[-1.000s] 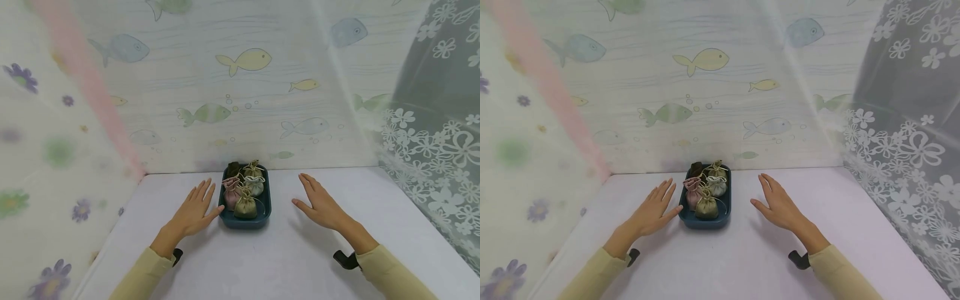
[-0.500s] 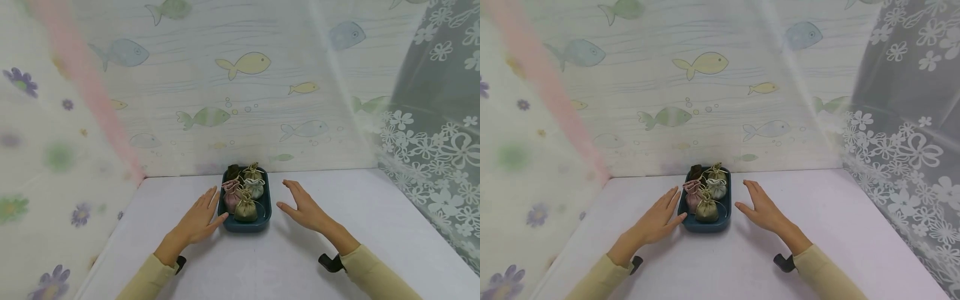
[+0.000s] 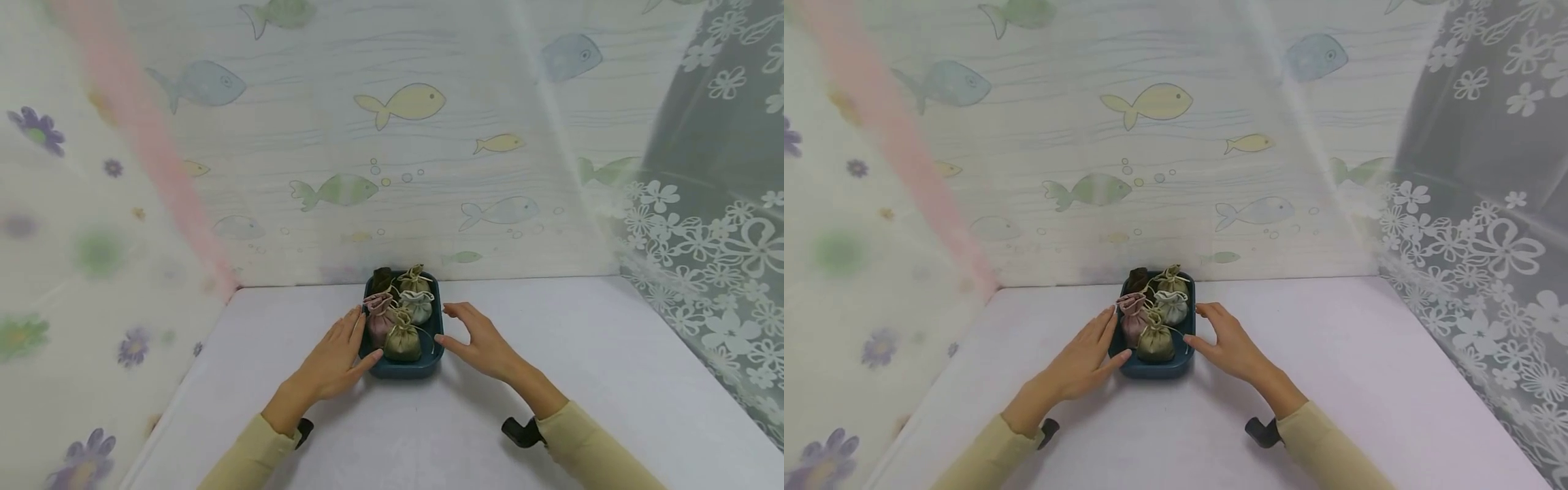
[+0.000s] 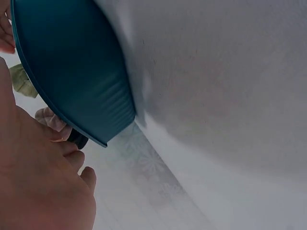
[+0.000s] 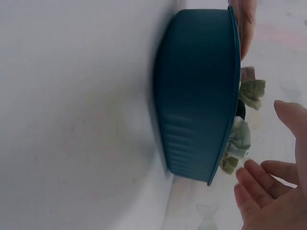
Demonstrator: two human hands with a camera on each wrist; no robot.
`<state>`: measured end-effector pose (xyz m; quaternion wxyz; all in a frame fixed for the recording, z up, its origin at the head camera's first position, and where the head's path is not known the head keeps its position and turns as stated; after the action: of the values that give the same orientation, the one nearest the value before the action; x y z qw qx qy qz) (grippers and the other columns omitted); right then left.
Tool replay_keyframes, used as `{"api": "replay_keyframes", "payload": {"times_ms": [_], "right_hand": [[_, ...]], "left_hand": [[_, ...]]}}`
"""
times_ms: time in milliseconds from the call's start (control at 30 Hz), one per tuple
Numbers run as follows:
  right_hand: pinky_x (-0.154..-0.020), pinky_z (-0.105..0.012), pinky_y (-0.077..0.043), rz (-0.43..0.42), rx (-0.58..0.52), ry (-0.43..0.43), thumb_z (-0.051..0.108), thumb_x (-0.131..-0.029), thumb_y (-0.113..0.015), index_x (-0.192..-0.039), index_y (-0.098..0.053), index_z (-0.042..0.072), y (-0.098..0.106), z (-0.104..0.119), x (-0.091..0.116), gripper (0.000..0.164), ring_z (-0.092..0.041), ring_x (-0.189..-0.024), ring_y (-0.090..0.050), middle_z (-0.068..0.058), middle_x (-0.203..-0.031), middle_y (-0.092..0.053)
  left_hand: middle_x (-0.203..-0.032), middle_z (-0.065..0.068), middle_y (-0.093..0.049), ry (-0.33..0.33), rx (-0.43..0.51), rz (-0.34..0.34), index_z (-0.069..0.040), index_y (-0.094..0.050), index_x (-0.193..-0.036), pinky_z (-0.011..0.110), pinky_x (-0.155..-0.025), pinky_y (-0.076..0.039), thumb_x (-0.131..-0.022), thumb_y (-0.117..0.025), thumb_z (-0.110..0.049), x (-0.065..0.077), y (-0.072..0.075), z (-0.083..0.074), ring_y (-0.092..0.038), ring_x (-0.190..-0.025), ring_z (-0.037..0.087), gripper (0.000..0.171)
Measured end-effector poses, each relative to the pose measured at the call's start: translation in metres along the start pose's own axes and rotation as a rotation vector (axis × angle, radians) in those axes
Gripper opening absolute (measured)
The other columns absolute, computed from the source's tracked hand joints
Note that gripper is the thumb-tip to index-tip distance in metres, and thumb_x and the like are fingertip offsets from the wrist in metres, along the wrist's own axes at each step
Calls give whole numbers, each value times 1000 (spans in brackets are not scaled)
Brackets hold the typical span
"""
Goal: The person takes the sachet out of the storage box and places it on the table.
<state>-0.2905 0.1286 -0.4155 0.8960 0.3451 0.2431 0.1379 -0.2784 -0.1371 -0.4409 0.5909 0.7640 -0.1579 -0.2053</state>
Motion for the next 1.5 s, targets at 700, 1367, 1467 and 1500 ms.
{"api": "replay_keyframes", "payload": {"times_ms": [700,1367,1467,1500], "right_hand": [[-89,-51,-56,-6,-49,68,15,-95,-75,-133,-60,-8,-38,11,-25,47,-33,-105,-65,-19,-120,-65],[-74,-33,-50,-25,62,-10,15,-90,-79,-94,-69,10,-63,12,-40,12,-18,-85,-58,-1,-99,-61],[-72,-30,-48,-18,59,-12,13,-90,-78,-90,-69,12,-64,13,-40,10,-15,-83,-55,0,-99,-61],[-72,-30,-48,-16,53,-1,12,-90,-78,-89,-69,12,-64,13,-40,9,-16,-84,-56,0,-99,-61]], "left_hand": [[-168,26,-12,24,-40,32,9,-18,-159,52,-124,-20,-103,-40,-66,-2,-11,-2,-14,-156,39,96],[-169,24,-4,34,17,38,7,-10,-161,50,-125,-19,-103,-33,-69,-1,-21,1,-11,-157,37,98],[-170,23,-2,42,22,49,6,-8,-161,50,-125,-18,-103,-32,-70,0,-21,1,-10,-157,37,98],[-170,24,-3,44,25,47,6,-8,-161,50,-125,-18,-103,-33,-69,1,-20,1,-10,-157,37,98]]}}
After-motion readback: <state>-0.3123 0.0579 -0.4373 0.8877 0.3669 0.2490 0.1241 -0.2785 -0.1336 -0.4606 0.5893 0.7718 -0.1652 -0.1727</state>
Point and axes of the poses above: each hand's wrist, its own x-axis away from the middle knuckle, its own y-axis out of the back of the hand, z = x × y, the point moved 6 cm from there along -x, towards the middle knuckle
